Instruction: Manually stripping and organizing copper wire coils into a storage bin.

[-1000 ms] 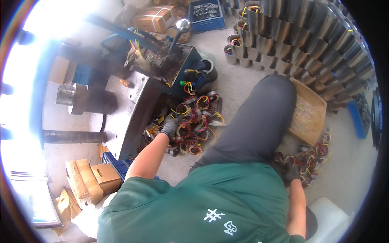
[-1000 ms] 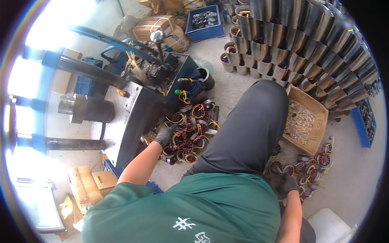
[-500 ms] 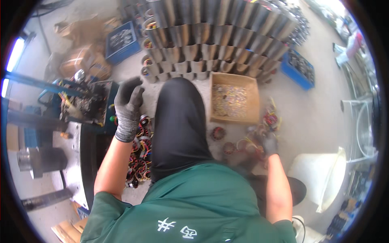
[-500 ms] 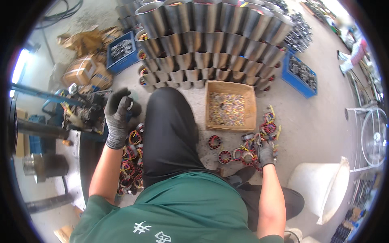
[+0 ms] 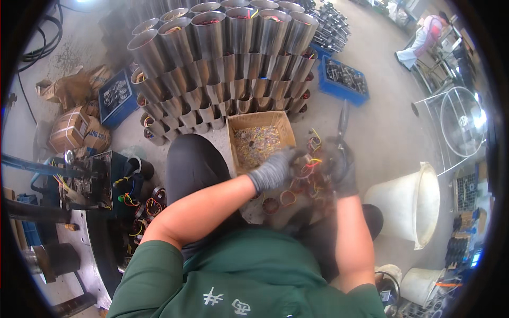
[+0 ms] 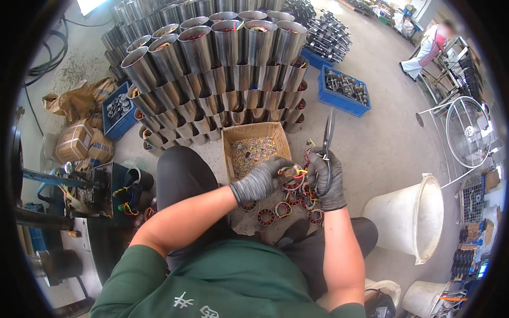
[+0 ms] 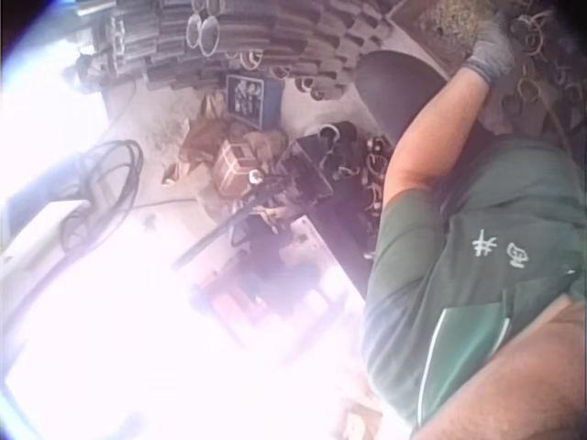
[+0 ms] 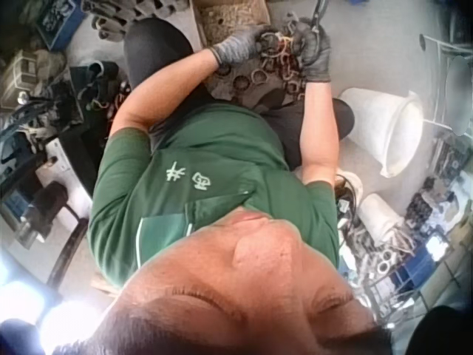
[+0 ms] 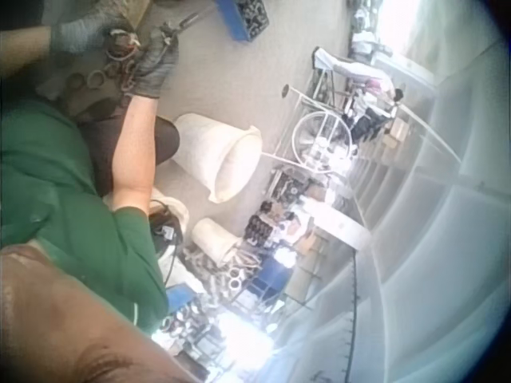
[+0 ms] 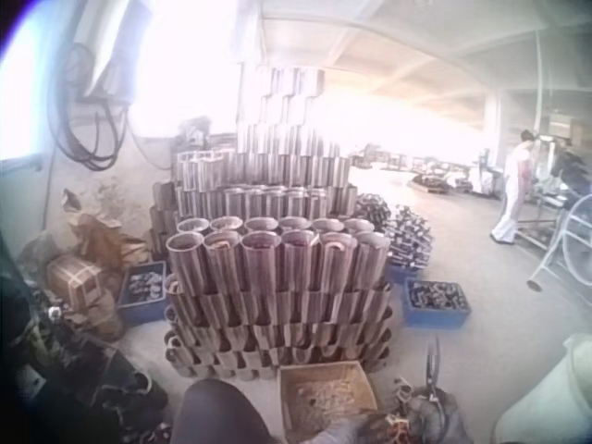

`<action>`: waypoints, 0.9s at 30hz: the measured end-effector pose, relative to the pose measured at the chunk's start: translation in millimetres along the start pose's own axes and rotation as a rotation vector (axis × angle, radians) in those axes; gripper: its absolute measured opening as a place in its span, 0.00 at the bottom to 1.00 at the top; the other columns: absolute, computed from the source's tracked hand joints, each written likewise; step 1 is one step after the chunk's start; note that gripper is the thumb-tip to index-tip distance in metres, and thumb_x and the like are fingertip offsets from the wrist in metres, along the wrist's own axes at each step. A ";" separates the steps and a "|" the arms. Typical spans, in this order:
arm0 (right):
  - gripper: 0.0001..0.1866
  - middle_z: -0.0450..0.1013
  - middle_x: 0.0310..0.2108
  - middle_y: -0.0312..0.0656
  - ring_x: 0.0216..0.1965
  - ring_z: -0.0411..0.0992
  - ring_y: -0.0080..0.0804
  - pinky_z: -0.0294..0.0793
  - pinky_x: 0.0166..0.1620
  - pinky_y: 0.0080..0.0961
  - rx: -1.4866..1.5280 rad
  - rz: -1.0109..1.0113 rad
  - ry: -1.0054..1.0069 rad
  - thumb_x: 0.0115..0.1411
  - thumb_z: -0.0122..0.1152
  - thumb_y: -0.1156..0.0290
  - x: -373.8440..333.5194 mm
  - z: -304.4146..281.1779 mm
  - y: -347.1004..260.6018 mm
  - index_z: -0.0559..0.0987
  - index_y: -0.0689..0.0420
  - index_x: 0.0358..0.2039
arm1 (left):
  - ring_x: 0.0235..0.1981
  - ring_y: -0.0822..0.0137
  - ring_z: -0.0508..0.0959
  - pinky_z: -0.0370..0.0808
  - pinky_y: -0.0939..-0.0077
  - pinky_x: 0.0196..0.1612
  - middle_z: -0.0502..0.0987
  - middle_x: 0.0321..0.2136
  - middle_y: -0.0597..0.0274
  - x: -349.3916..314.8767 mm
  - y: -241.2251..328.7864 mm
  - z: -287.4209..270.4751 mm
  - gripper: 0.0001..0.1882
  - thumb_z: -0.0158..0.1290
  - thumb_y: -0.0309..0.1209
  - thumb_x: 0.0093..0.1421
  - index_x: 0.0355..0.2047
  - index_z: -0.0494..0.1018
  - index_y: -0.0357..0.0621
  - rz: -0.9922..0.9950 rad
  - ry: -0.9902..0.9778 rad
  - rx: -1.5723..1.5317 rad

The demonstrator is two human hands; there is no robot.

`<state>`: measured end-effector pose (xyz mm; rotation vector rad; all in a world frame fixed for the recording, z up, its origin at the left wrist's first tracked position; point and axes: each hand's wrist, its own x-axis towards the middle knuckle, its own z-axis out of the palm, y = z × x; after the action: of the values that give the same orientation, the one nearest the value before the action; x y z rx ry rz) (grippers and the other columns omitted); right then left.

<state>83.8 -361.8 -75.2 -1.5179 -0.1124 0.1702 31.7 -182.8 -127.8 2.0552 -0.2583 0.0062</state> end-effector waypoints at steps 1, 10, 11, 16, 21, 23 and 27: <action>0.10 0.67 0.15 0.30 0.13 0.62 0.16 0.60 0.17 0.16 0.035 0.000 -0.047 0.61 0.61 0.67 1.0 1.3 1.6 0.76 0.57 0.41 | 0.39 0.59 0.81 0.76 0.66 0.46 0.80 0.39 0.50 -0.8 1.8 5.8 0.16 0.51 0.24 0.62 0.51 0.73 0.40 0.057 -0.003 -0.145; 0.11 0.70 0.16 0.33 0.12 0.65 0.19 0.63 0.16 0.17 0.179 0.146 -0.045 0.61 0.63 0.68 18.9 12.8 28.6 0.76 0.54 0.44 | 0.27 0.78 0.72 0.73 0.81 0.30 0.76 0.28 0.68 4.4 -19.6 -3.5 0.12 0.49 0.33 0.69 0.46 0.74 0.37 -0.379 -0.220 -0.664; 0.12 0.71 0.18 0.33 0.12 0.65 0.19 0.65 0.17 0.17 0.187 0.143 -0.022 0.61 0.63 0.68 20.1 15.2 32.8 0.76 0.54 0.45 | 0.26 0.78 0.72 0.72 0.80 0.30 0.76 0.27 0.68 3.4 -27.8 -2.9 0.12 0.50 0.33 0.69 0.44 0.75 0.37 -0.338 -0.178 -0.595; 0.15 0.74 0.23 0.35 0.15 0.69 0.21 0.70 0.18 0.18 -0.172 -0.129 -0.032 0.61 0.63 0.68 28.4 7.5 81.6 0.74 0.52 0.48 | 0.27 0.78 0.72 0.73 0.81 0.31 0.76 0.26 0.67 1.4 -46.4 -18.3 0.10 0.53 0.31 0.66 0.40 0.76 0.36 -0.495 -0.068 -0.669; 0.21 0.75 0.31 0.36 0.24 0.74 0.22 0.74 0.24 0.18 0.119 0.278 -0.136 0.60 0.66 0.67 23.9 -21.3 126.7 0.72 0.52 0.52 | 0.22 0.75 0.72 0.71 0.78 0.27 0.76 0.22 0.65 3.0 -79.8 -24.1 0.08 0.57 0.30 0.61 0.32 0.76 0.37 -0.439 0.211 -0.547; 0.23 0.73 0.33 0.34 0.28 0.74 0.22 0.75 0.30 0.20 0.024 0.266 -0.239 0.59 0.67 0.66 15.7 -16.0 132.3 0.72 0.53 0.53 | 0.21 0.75 0.72 0.71 0.78 0.26 0.76 0.21 0.64 0.6 -84.8 -32.7 0.07 0.57 0.29 0.59 0.31 0.76 0.37 -0.469 0.242 -0.531; 0.25 0.69 0.28 0.26 0.25 0.69 0.19 0.71 0.28 0.18 -0.053 0.374 -0.366 0.58 0.69 0.67 1.9 17.8 93.5 0.72 0.51 0.55 | 0.18 0.72 0.73 0.71 0.76 0.22 0.76 0.20 0.63 -1.9 -89.3 -44.6 0.06 0.56 0.27 0.57 0.31 0.76 0.37 -0.553 0.251 -0.530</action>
<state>78.6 -339.9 -167.6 -1.5372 -0.1234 0.7495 51.2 -102.8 -184.3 1.5182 0.4288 -0.1300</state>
